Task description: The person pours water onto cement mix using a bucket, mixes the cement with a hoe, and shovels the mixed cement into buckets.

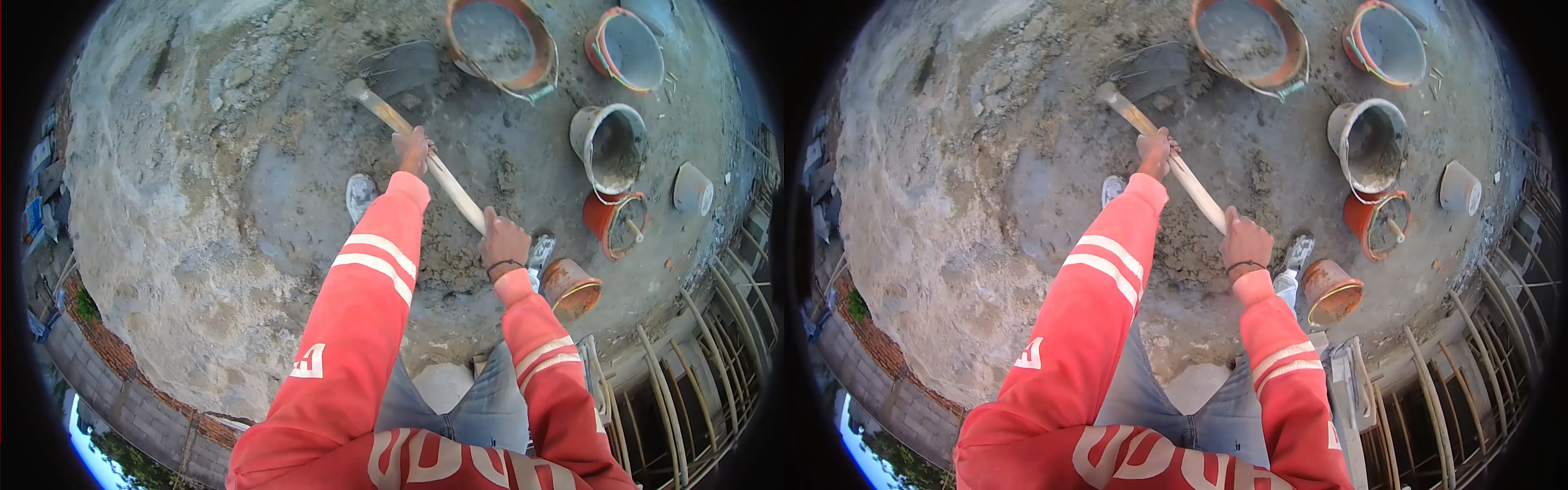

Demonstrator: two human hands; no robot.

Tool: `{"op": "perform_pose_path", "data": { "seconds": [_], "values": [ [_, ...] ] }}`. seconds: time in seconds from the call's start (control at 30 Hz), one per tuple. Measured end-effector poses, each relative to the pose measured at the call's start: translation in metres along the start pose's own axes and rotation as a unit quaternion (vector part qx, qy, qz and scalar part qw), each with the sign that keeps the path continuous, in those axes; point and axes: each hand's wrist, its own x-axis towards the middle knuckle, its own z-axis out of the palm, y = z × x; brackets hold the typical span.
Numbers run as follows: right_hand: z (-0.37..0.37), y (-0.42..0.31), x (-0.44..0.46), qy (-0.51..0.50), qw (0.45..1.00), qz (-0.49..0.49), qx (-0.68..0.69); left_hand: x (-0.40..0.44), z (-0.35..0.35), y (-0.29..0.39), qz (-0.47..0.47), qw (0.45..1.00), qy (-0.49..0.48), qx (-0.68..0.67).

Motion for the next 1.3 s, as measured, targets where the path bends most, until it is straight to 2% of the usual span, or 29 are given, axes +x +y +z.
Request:
{"op": "perform_pose_path", "data": {
  "seconds": [0.07, 0.23, 0.33, 0.43, 0.5, 0.57, 0.6, 0.63, 0.67, 0.73, 0.8, 0.87, 0.9, 0.97, 1.0, 1.07, 1.1, 1.13, 1.17, 1.2, 1.23, 1.3],
  "values": [
    [0.017, 0.042, -0.018, -0.005, 1.0, -0.009, -0.022, -0.02, 0.011, -0.048, -0.036, 0.998, 0.005, -0.055],
    [0.066, 0.139, -0.108, -0.082, 0.995, 0.058, 0.026, -0.1, 0.034, -0.179, -0.073, 0.997, 0.01, 0.006],
    [0.112, 0.163, -0.181, -0.141, 0.979, 0.129, 0.066, -0.147, 0.029, -0.244, -0.09, 0.989, -0.011, 0.118],
    [0.139, 0.138, -0.241, -0.205, 0.946, 0.206, 0.146, -0.18, 0.002, -0.278, -0.08, 0.971, -0.024, 0.225],
    [0.139, 0.109, -0.27, -0.243, 0.912, 0.258, 0.208, -0.188, -0.03, -0.296, -0.077, 0.917, -0.05, 0.389],
    [0.141, 0.073, -0.292, -0.299, 0.866, 0.306, 0.259, -0.209, -0.049, -0.299, -0.057, 0.829, -0.032, 0.555],
    [0.149, 0.063, -0.301, -0.324, 0.841, 0.333, 0.278, -0.205, -0.081, -0.324, -0.034, 0.792, -0.035, 0.609],
    [0.149, 0.064, -0.307, -0.319, 0.842, 0.337, 0.276, -0.194, -0.106, -0.348, -0.008, 0.751, -0.041, 0.659],
    [0.146, 0.064, -0.312, -0.336, 0.835, 0.324, 0.292, -0.196, -0.107, -0.352, -0.008, 0.752, -0.048, 0.658],
    [0.137, 0.063, -0.323, -0.361, 0.825, 0.313, 0.301, -0.207, -0.12, -0.356, -0.093, 0.705, 0.012, 0.703],
    [0.126, 0.07, -0.318, -0.355, 0.824, 0.291, 0.331, -0.188, -0.146, -0.378, -0.089, 0.723, 0.01, 0.685],
    [0.111, 0.068, -0.309, -0.348, 0.843, 0.262, 0.315, -0.178, -0.156, -0.371, -0.164, 0.829, -0.094, 0.527],
    [0.103, 0.069, -0.295, -0.335, 0.862, 0.231, 0.302, -0.167, -0.155, -0.366, -0.154, 0.838, -0.098, 0.514],
    [0.076, 0.062, -0.279, -0.278, 0.887, 0.212, 0.301, -0.167, -0.171, -0.359, -0.224, 0.925, -0.183, 0.246],
    [0.06, 0.056, -0.266, -0.224, 0.904, 0.191, 0.311, -0.168, -0.17, -0.346, -0.211, 0.93, -0.193, 0.233],
    [0.025, 0.045, -0.245, -0.203, 0.92, 0.151, 0.298, -0.173, -0.157, -0.314, -0.21, 0.939, -0.247, 0.115],
    [0.007, 0.04, -0.24, -0.201, 0.927, 0.118, 0.293, -0.175, -0.141, -0.296, -0.201, 0.939, -0.258, 0.109],
    [-0.011, 0.039, -0.236, -0.189, 0.931, 0.117, 0.289, -0.19, -0.119, -0.264, -0.244, 0.942, -0.197, 0.119],
    [-0.03, 0.042, -0.232, -0.219, 0.929, 0.099, 0.281, -0.203, -0.104, -0.226, -0.287, 0.939, -0.135, 0.13],
    [-0.05, 0.04, -0.227, -0.249, 0.926, 0.08, 0.274, -0.215, -0.094, -0.182, -0.28, 0.94, -0.145, 0.13],
    [-0.082, 0.034, -0.22, -0.236, 0.929, 0.08, 0.274, -0.227, -0.079, -0.133, -0.309, 0.936, -0.132, 0.104],
    [-0.158, 0.026, -0.217, -0.3, 0.886, 0.117, 0.334, -0.219, -0.059, -0.08, -0.349, 0.922, -0.145, 0.082]
  ]
}}
